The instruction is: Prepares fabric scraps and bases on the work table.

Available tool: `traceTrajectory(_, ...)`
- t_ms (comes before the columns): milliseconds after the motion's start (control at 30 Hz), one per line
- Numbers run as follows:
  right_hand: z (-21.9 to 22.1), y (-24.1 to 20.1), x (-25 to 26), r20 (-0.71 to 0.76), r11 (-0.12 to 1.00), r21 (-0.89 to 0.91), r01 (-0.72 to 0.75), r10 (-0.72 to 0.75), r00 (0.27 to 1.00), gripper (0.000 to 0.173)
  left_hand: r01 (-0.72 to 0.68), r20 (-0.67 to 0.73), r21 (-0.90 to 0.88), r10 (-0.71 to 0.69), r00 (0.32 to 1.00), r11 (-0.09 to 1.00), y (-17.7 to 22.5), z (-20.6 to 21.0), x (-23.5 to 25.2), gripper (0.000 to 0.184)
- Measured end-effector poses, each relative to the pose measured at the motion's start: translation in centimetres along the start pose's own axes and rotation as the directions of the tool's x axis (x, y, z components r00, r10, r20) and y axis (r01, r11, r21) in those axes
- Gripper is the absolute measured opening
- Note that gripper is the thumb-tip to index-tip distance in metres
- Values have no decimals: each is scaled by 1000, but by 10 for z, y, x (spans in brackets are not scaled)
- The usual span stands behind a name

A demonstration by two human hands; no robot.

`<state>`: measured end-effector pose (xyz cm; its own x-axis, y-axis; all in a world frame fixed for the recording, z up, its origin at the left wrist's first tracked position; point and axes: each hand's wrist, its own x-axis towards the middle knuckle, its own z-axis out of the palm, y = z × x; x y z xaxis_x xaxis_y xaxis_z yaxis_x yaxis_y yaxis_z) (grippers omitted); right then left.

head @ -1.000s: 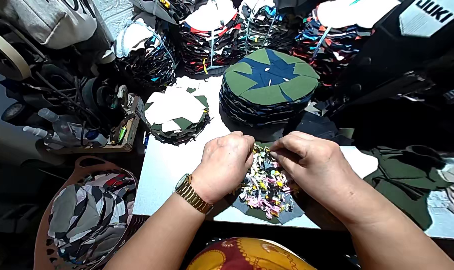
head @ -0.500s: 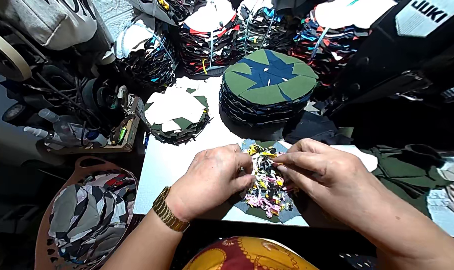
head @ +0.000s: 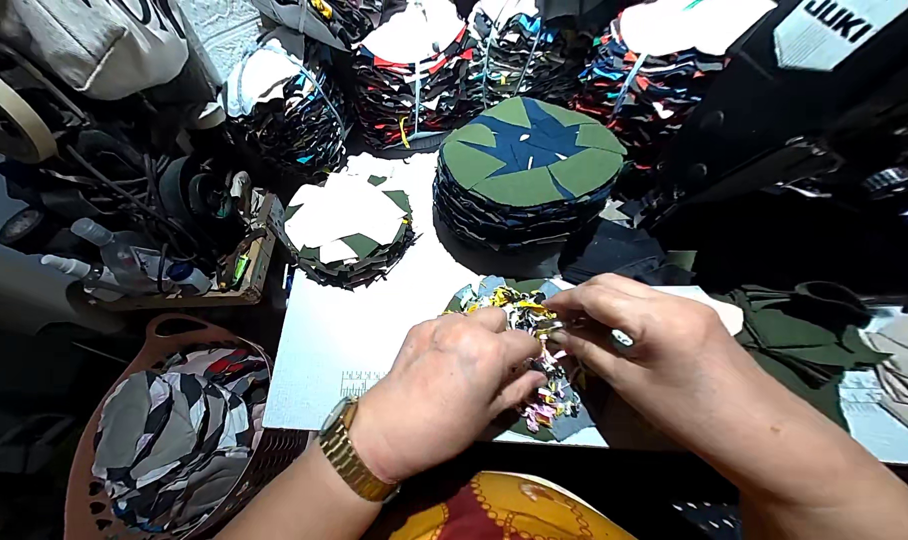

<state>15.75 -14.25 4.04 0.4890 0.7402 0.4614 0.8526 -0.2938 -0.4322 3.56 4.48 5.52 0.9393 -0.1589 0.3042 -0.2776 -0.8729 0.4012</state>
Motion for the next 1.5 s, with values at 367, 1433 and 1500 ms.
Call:
traceTrajectory(367,-15,5,-14,21,978,112,-179,177,984,23,48,50,162,-56,997,986,1,19,9,20)
traceTrajectory(1433,4,-5,-25,46,997,56,47,-50,998,21,97,-78,113,-89,993,989,-13,-6,-35,17)
traceTrajectory(1500,16,-4,-24,75,997,16,74,-75,994,22,105,-41,112,-101,994,988,-12,-4,-37,15)
